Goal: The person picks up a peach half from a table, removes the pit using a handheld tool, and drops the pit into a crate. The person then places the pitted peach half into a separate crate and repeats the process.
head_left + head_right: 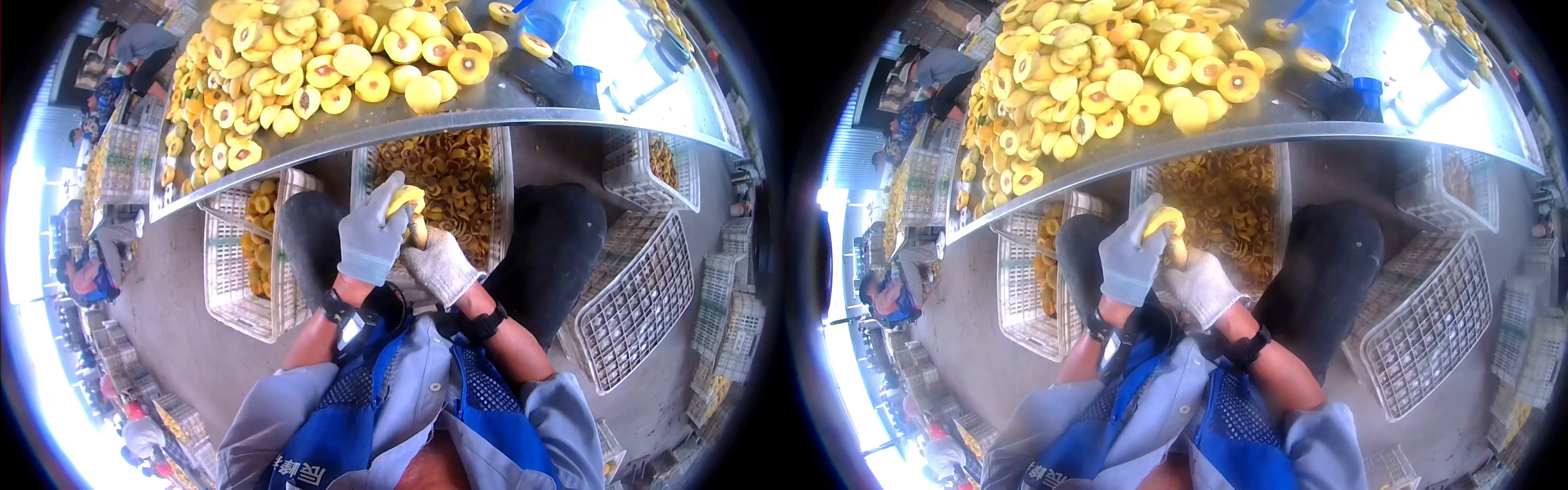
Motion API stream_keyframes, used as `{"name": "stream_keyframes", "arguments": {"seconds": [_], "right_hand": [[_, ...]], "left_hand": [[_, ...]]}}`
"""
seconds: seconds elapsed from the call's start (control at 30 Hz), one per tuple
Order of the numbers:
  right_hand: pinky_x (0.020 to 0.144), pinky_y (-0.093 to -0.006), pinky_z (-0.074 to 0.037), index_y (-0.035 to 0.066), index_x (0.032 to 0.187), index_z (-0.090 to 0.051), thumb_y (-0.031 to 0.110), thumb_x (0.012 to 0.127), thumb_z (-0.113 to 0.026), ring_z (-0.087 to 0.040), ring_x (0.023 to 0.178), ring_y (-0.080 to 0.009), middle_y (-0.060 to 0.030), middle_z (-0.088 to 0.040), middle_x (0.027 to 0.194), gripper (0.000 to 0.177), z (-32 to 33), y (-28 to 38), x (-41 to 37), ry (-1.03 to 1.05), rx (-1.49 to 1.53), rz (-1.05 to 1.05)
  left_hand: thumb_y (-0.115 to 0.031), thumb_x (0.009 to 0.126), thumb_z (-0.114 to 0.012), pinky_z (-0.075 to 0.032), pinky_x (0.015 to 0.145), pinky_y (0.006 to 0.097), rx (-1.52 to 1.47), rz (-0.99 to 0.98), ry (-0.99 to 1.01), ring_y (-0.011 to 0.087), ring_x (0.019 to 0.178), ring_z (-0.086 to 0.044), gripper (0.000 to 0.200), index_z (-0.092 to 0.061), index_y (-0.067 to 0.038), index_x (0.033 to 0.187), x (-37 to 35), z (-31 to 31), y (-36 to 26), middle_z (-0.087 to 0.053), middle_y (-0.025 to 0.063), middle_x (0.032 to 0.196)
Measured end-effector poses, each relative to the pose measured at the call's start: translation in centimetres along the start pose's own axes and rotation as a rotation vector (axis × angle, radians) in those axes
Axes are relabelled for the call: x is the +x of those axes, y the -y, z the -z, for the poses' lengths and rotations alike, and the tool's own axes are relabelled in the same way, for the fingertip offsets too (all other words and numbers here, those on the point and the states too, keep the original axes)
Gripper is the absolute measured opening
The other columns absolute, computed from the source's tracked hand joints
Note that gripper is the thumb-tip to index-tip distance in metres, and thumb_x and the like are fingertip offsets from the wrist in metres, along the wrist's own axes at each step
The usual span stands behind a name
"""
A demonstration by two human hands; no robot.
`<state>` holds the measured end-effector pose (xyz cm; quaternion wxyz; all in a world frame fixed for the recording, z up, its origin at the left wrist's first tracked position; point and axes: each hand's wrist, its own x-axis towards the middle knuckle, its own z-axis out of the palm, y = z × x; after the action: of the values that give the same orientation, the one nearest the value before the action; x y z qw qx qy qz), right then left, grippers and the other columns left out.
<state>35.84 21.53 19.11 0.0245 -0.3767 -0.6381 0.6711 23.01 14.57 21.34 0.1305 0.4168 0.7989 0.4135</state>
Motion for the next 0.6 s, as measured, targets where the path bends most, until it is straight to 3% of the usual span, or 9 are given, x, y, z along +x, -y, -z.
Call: {"name": "stream_keyframes", "arguments": {"seconds": [0.03,0.13,0.23,0.27,0.37,0.4,0.5,0.53,0.6], "right_hand": [[0.064,-0.0342,-0.053,-0.002,0.096,-0.071,0.014,0.088,-0.069,-0.067,0.067,-0.0162,-0.0101,-0.071,0.076,0.018,-0.1,0.0,-0.1,-0.015,0.050,0.006],[0.062,-0.0319,-0.052,-0.001,0.095,-0.072,0.014,0.089,-0.071,-0.063,0.066,-0.0113,-0.0046,-0.070,0.075,0.017,-0.2,0.3,-0.6,-0.007,0.221,-0.014],[0.062,-0.0300,-0.052,0.000,0.098,-0.075,0.014,0.090,-0.074,-0.062,0.067,-0.0091,-0.0010,-0.070,0.077,0.016,0.5,1.2,-1.0,0.085,0.372,-0.065],[0.063,-0.0289,-0.052,0.000,0.100,-0.075,0.014,0.090,-0.075,-0.063,0.068,-0.0085,-0.0006,-0.071,0.078,0.016,0.4,0.8,-0.7,0.101,0.375,-0.055],[0.067,-0.0272,-0.053,0.001,0.104,-0.077,0.014,0.091,-0.077,-0.065,0.073,-0.0080,-0.0008,-0.073,0.083,0.019,0.5,1.0,-0.8,0.210,0.445,-0.145],[0.068,-0.0269,-0.054,0.001,0.105,-0.077,0.014,0.091,-0.078,-0.066,0.075,-0.0081,-0.0011,-0.074,0.085,0.020,0.6,1.2,-0.9,0.259,0.475,-0.195],[0.070,-0.0277,-0.055,0.001,0.105,-0.077,0.014,0.091,-0.078,-0.067,0.079,-0.0084,-0.0024,-0.075,0.088,0.019,0.0,-0.2,-0.6,0.270,0.430,-0.132],[0.070,-0.0277,-0.055,0.001,0.105,-0.077,0.014,0.091,-0.077,-0.067,0.078,-0.0084,-0.0028,-0.075,0.087,0.019,0.0,-0.3,-0.5,0.259,0.362,-0.136],[0.069,-0.0277,-0.054,0.001,0.105,-0.077,0.015,0.091,-0.077,-0.067,0.078,-0.0084,-0.0035,-0.075,0.087,0.020,0.2,-0.4,-0.4,0.239,0.228,-0.142]], "left_hand": [[-0.012,0.093,-0.071,-0.058,0.087,0.0309,-0.025,0.007,0.020,0.0167,0.095,-0.076,0.045,-0.068,-0.003,0.137,-0.1,0.1,0.1,-0.078,0.0149,0.112],[-0.017,0.094,-0.068,-0.057,0.095,0.0346,0.038,-0.039,0.109,0.0279,0.112,-0.074,0.049,-0.063,-0.005,0.141,0.6,1.1,-0.8,-0.073,0.0172,0.128],[-0.015,0.093,-0.071,-0.053,0.101,0.0314,-0.217,0.047,0.317,0.0193,0.119,-0.070,0.054,-0.059,-0.002,0.144,1.9,2.7,-0.8,-0.072,0.0138,0.133],[-0.011,0.092,-0.072,-0.050,0.104,0.0291,-0.477,0.077,0.378,0.0156,0.123,-0.064,0.056,-0.057,0.002,0.145,2.2,2.7,0.0,-0.069,0.0101,0.134],[-0.007,0.093,-0.071,-0.049,0.106,0.0287,-0.578,0.115,0.375,0.0163,0.125,-0.062,0.055,-0.056,0.002,0.145,2.1,1.9,0.3,-0.068,0.0089,0.134],[-0.007,0.095,-0.070,-0.053,0.100,0.0281,-0.691,0.153,0.276,0.0153,0.114,-0.067,0.043,-0.063,0.003,0.136,1.6,1.0,0.2,-0.071,0.0101,0.126],[-0.007,0.096,-0.069,-0.057,0.092,0.0285,-0.789,0.361,0.103,0.0147,0.102,-0.071,0.029,-0.069,0.003,0.123,1.3,-0.6,-0.2,-0.074,0.0108,0.116],[-0.009,0.098,-0.067,-0.059,0.085,0.0285,-0.749,0.330,0.048,0.0159,0.090,-0.073,0.020,-0.073,0.003,0.113,1.4,-0.7,-0.7,-0.077,0.0110,0.104],[-0.010,0.099,-0.066,-0.059,0.083,0.0287,-0.682,0.313,0.139,0.0170,0.089,-0.074,0.020,-0.073,0.004,0.110,1.6,0.2,-0.9,-0.078,0.0121,0.101]]}}
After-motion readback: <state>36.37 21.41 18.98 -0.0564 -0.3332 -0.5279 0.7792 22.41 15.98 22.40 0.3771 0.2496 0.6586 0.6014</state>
